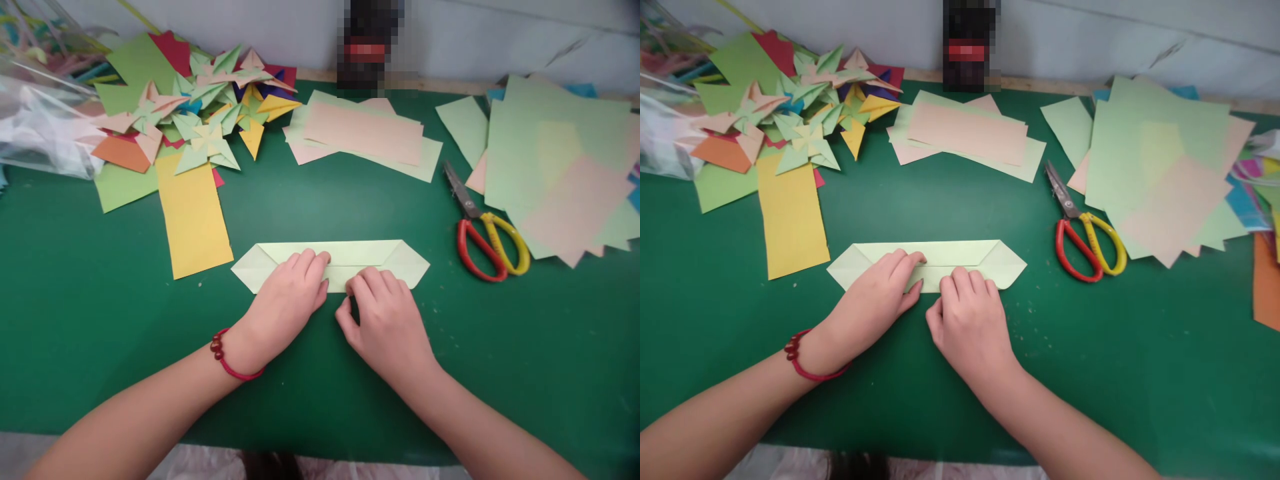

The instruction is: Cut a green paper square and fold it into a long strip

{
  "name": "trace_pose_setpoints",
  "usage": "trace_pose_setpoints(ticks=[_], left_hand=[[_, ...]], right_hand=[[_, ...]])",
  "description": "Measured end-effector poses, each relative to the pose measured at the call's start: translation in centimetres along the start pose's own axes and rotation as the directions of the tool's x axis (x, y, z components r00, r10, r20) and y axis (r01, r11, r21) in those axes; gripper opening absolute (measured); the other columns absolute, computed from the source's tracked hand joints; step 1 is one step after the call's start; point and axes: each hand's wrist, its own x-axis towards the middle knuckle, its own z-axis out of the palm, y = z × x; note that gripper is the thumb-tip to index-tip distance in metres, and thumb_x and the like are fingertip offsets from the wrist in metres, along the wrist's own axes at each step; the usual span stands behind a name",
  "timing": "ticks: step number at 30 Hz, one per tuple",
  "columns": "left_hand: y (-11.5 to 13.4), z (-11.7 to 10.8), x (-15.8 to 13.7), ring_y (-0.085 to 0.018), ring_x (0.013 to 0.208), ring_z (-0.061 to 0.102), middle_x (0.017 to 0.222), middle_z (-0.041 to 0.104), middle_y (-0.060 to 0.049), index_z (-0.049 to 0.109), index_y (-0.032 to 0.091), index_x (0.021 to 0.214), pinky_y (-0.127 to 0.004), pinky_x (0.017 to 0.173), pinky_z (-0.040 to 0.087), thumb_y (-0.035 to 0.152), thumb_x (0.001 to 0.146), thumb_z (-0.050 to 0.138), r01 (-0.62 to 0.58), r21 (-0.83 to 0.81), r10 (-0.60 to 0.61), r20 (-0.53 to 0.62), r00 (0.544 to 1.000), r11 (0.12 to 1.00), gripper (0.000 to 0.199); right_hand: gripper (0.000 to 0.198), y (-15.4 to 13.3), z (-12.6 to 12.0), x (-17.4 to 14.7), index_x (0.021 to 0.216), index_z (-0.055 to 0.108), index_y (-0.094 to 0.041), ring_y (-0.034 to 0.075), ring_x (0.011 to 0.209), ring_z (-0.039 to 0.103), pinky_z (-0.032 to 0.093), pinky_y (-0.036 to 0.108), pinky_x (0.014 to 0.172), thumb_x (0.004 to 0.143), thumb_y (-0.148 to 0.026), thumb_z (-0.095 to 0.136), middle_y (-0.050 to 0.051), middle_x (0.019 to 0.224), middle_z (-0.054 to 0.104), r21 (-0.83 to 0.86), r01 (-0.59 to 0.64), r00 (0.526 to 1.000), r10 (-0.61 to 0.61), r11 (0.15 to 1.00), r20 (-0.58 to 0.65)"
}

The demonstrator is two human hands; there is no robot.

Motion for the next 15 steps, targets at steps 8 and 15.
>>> trace_pose_setpoints(ticks=[8,15], left_hand=[[0.0,0.11,0.03,-0.022,0.087,0.053,0.095,0.055,-0.009,0.045,0.012,0.111,-0.037,0.076,0.049,0.018,0.089,0.04,-0.012,0.007,0.012,-0.005,1.0,1.0,0.023],[-0.07,0.1,0.06,-0.022,0.087,0.053,0.095,0.054,-0.008,0.044,0.013,0.111,-0.037,0.075,0.049,0.018,0.089,0.04,-0.009,0.011,0.01,-0.002,1.0,1.0,0.022]], right_hand=[[0.022,0.12,0.19,0.15,0.07,0.052,-0.018,0.018,0.066,0.039,0.027,0.032,0.062,0.088,-0.017,0.04,0.004,0.07,0.049,-0.079,0.008,1.0,-0.008,0.997,0.004],[0.022,0.35,0.18,0.13,0.066,0.049,-0.018,0.017,0.064,0.04,0.026,0.032,0.061,0.087,-0.017,0.042,0.004,0.066,0.048,-0.102,-0.038,0.999,0.037,0.994,-0.009]])
